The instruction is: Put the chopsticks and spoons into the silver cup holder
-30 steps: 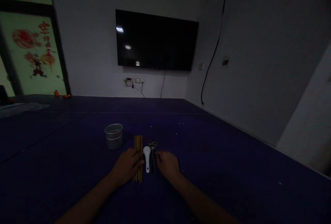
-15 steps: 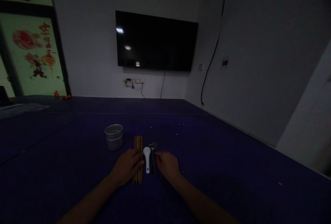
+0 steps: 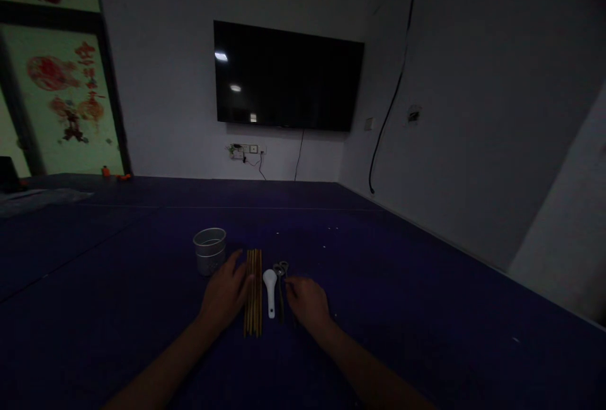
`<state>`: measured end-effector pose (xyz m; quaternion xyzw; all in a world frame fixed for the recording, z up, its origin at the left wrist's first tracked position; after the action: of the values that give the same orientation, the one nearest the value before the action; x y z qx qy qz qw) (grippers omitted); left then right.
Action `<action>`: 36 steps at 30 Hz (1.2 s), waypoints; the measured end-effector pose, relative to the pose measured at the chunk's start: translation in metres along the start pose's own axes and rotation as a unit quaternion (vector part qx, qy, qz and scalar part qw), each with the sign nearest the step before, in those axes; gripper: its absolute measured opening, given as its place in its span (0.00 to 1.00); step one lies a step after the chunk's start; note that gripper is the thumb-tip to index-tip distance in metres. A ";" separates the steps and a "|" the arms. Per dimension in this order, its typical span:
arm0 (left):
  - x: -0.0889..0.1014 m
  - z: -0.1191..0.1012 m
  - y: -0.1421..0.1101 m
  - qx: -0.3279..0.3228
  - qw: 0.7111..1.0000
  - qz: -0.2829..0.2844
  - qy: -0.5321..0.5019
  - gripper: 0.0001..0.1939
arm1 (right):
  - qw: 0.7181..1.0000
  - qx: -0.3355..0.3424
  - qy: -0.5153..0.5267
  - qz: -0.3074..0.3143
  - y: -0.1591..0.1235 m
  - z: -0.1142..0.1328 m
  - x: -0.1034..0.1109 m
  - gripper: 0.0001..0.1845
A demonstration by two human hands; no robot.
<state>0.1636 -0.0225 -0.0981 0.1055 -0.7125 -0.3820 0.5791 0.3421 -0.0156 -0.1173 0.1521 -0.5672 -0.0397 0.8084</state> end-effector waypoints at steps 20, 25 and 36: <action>0.020 0.041 0.001 0.035 0.990 -0.125 0.045 0.11 | 0.990 0.026 0.075 -0.116 -0.002 0.000 0.009 0.17; 0.004 0.006 -0.011 -0.119 0.986 -0.116 -0.029 0.14 | 0.963 0.098 0.091 -0.234 -0.008 0.007 0.021 0.37; 0.005 -0.031 -0.019 -0.174 0.978 -0.062 -0.092 0.17 | 0.927 0.131 0.159 -0.314 -0.012 0.001 0.030 0.37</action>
<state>0.1845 -0.0513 -0.1059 0.0108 -0.6773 -0.5434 0.4958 0.3526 -0.0340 -0.0934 0.4310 -0.3543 -0.1920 0.8074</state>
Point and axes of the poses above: each hand's wrist, its own y-axis towards the middle knuckle, its own x-axis out of the back of the hand, z = x × y, the point moved 6 cm from there along y, towards the middle knuckle, and after that the axes turned 1 degree about -x, right-handed, at the moved point
